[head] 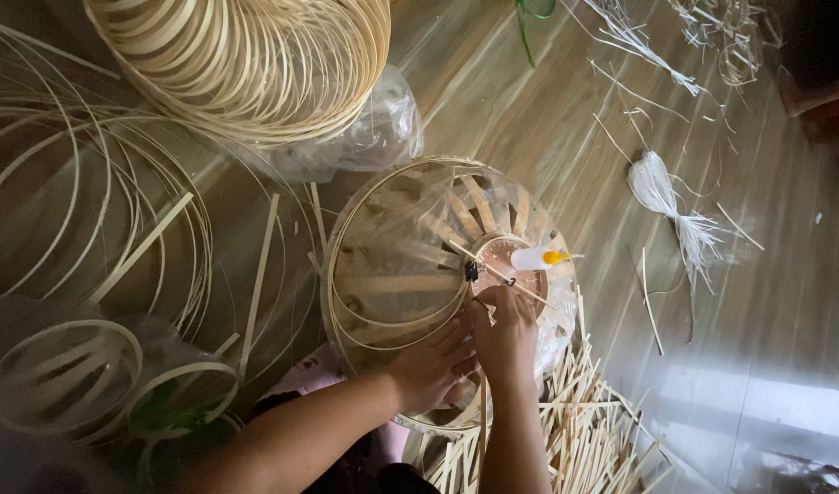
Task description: The person constructs a decorative structure by applying glue to bamboo strips and attaching them to a circular wooden base and frame. They handle thin bamboo slats, a wooden clock-like center piece, and a bottle of adhesive to build the round lantern.
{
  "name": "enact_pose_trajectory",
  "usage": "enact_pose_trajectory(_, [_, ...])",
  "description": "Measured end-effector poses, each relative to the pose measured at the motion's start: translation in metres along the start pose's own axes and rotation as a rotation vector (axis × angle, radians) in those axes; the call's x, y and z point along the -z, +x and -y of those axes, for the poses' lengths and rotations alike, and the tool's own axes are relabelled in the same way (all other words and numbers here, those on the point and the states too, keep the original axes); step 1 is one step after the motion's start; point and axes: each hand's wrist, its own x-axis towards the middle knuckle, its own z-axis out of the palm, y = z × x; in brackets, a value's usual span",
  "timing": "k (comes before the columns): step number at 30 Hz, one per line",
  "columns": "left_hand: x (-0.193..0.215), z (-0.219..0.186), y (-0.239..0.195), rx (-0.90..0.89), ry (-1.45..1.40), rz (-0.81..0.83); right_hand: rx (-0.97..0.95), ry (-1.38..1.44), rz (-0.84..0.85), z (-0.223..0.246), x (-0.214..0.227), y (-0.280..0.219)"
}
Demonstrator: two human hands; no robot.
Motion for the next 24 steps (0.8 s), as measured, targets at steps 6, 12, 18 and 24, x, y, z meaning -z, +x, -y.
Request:
enact_pose_trajectory(6, [-0.005, 0.001, 0.001, -0.003, 0.067, 0.033, -0.205, -0.072, 0.087, -0.012, 0.000, -0.018])
enact_pose_trajectory(12, [-0.019, 0.006, -0.005, -0.098, -0.054, -0.294, -0.531, 0.066, 0.031, -0.091, 0.039, -0.095])
enact_pose_trajectory(18, [-0.028, 0.005, -0.009, -0.139, -0.022, -0.355, -0.824, 0.186, 0.211, -0.135, 0.036, -0.172])
enact_pose_trajectory(24, [-0.035, 0.002, 0.018, -0.184, -0.040, -0.384, -0.886, 0.066, 0.304, -0.136, 0.043, -0.148])
